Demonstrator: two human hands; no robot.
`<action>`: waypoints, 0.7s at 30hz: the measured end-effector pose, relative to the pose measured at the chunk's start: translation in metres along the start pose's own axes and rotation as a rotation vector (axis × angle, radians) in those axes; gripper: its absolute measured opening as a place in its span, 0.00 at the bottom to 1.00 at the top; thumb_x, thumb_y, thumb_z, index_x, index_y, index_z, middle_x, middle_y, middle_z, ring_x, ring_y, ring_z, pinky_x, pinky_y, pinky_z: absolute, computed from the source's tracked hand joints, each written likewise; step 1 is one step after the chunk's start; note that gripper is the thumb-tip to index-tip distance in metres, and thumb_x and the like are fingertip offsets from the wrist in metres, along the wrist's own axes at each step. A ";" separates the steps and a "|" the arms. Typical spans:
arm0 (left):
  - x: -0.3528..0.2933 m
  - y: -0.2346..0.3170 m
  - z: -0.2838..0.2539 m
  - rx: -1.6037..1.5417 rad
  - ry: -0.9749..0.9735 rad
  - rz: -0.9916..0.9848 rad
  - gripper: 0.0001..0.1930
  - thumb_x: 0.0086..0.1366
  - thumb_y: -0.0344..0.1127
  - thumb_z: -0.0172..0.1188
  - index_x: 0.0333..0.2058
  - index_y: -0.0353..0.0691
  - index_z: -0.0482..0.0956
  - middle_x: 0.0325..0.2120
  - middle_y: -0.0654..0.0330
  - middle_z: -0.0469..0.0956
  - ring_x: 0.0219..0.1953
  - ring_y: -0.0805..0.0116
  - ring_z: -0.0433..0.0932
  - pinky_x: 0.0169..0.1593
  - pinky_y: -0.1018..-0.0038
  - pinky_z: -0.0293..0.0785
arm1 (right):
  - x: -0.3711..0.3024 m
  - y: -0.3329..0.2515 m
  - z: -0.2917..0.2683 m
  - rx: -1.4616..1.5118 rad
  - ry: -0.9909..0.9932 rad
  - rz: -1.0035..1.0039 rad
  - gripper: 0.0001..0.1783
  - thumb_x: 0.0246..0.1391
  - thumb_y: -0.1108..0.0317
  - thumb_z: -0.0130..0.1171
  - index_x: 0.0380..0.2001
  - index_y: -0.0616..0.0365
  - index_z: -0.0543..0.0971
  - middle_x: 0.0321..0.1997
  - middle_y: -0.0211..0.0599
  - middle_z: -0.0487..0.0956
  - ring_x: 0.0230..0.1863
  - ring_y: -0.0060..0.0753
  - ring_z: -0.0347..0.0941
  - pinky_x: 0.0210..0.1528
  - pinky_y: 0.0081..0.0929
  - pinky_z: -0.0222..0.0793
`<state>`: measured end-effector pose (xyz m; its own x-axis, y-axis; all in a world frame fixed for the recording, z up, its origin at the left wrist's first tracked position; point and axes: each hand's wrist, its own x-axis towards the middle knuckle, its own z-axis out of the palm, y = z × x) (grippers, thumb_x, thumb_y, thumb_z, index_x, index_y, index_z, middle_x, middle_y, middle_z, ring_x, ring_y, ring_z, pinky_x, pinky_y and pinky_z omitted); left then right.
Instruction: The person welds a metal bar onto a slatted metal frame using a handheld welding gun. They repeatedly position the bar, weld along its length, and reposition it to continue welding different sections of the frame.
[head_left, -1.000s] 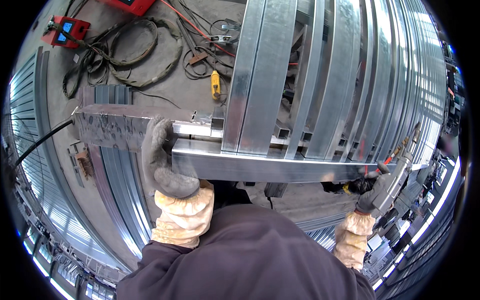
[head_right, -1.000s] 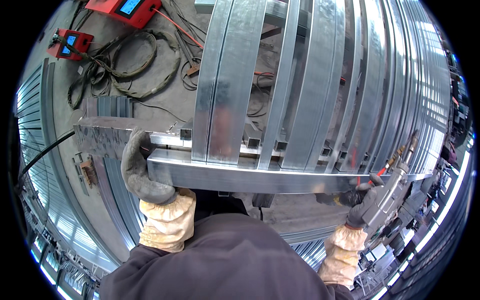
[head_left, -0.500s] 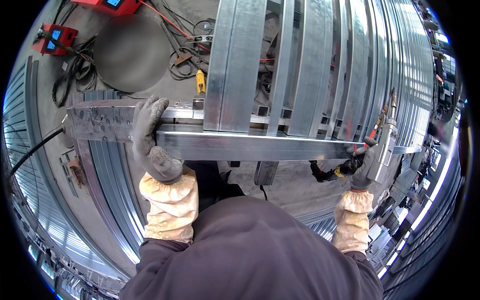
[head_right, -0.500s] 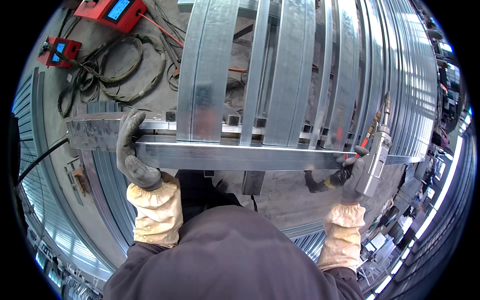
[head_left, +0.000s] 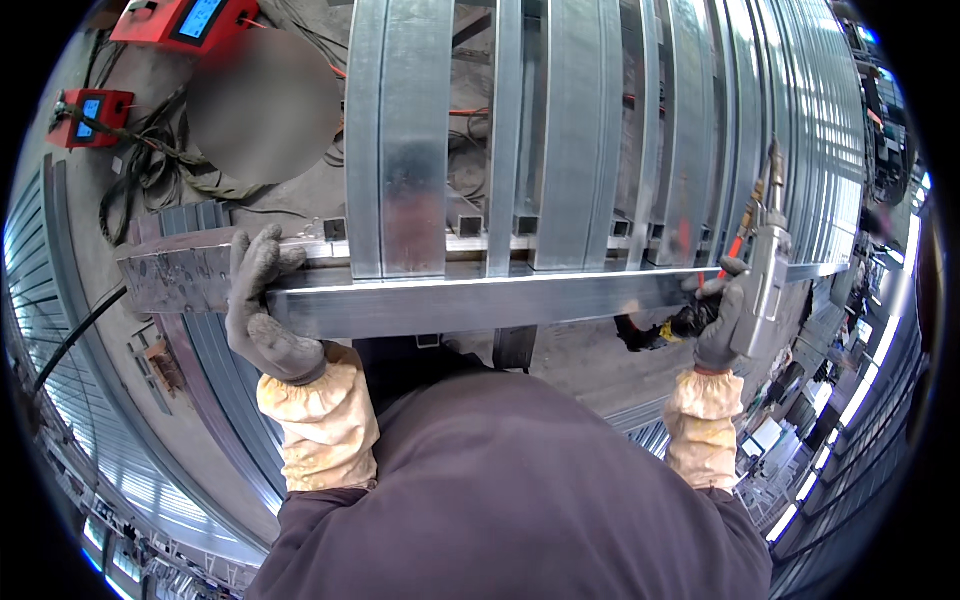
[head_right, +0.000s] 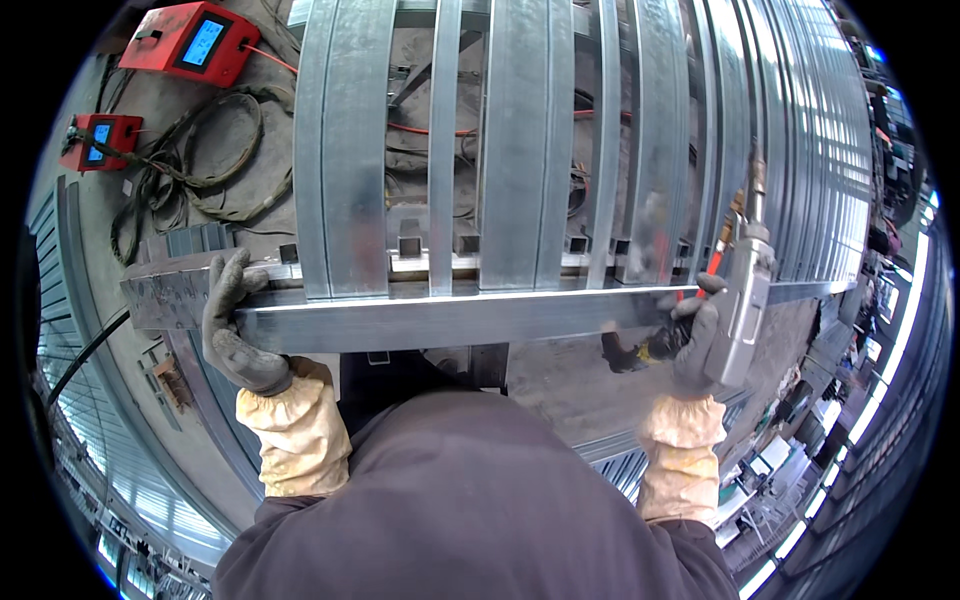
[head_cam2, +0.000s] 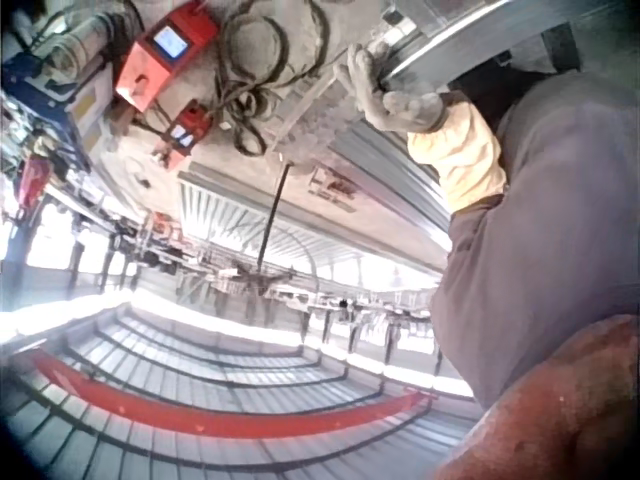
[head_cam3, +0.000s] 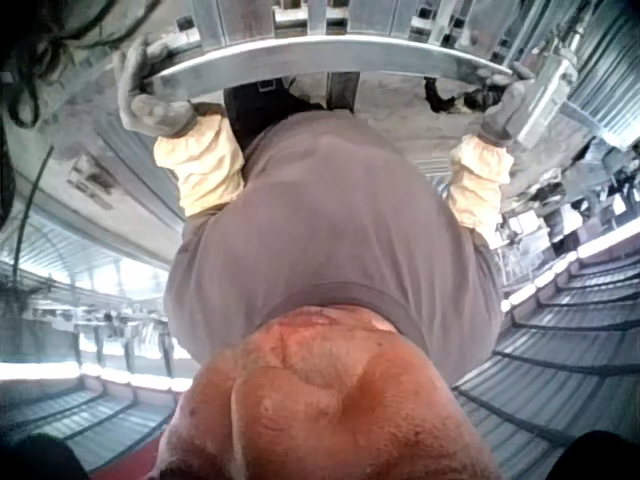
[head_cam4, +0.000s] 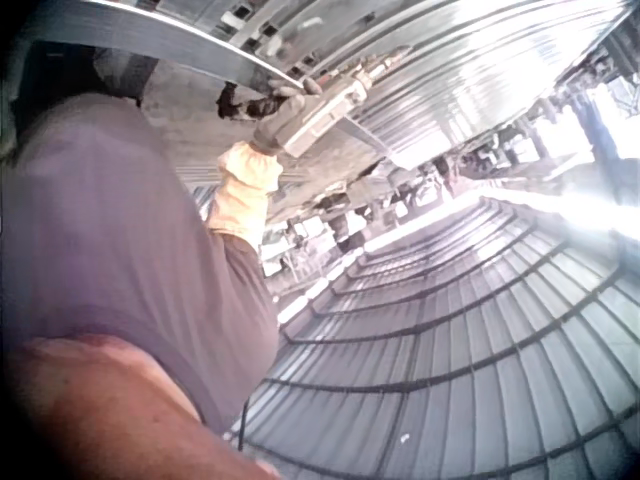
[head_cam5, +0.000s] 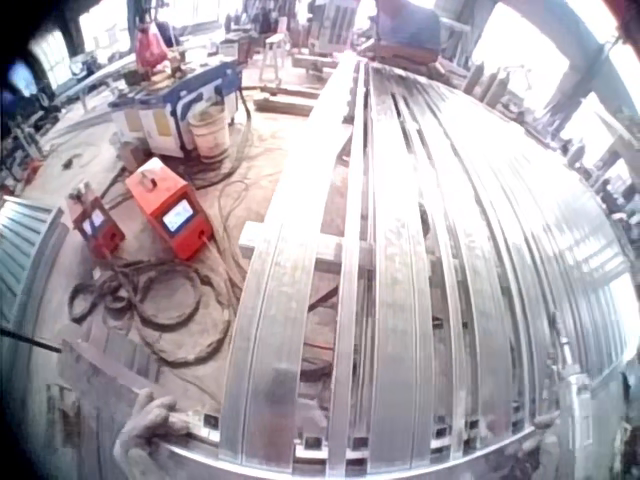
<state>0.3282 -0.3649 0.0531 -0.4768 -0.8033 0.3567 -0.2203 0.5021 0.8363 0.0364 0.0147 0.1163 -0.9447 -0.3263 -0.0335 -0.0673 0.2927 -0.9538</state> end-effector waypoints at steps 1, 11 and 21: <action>0.001 0.003 0.001 -0.003 0.009 -0.011 0.37 0.75 0.56 0.34 0.49 0.23 0.80 0.36 0.44 0.85 0.50 0.50 0.83 0.71 0.48 0.59 | 0.002 0.000 -0.003 -0.051 -0.040 -0.040 0.16 0.72 0.61 0.49 0.48 0.66 0.72 0.52 0.47 0.73 0.35 0.35 0.78 0.43 0.33 0.76; -0.001 -0.002 0.003 -0.027 -0.004 -0.016 0.33 0.73 0.49 0.33 0.51 0.22 0.79 0.44 0.42 0.84 0.48 0.53 0.84 0.71 0.51 0.62 | -0.001 -0.006 0.009 -0.039 -0.009 -0.096 0.17 0.70 0.57 0.53 0.41 0.64 0.75 0.52 0.45 0.72 0.34 0.37 0.79 0.42 0.36 0.77; 0.001 -0.006 -0.004 -0.148 -0.024 -0.014 0.28 0.72 0.46 0.42 0.52 0.23 0.79 0.41 0.44 0.85 0.53 0.52 0.82 0.74 0.53 0.53 | 0.006 -0.008 -0.004 -0.106 -0.128 0.016 0.15 0.69 0.65 0.51 0.50 0.67 0.71 0.47 0.45 0.75 0.36 0.37 0.80 0.43 0.32 0.75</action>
<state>0.3325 -0.3705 0.0501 -0.4956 -0.8008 0.3362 -0.1003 0.4373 0.8937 0.0298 0.0139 0.1251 -0.8978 -0.4307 -0.0921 -0.0929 0.3897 -0.9163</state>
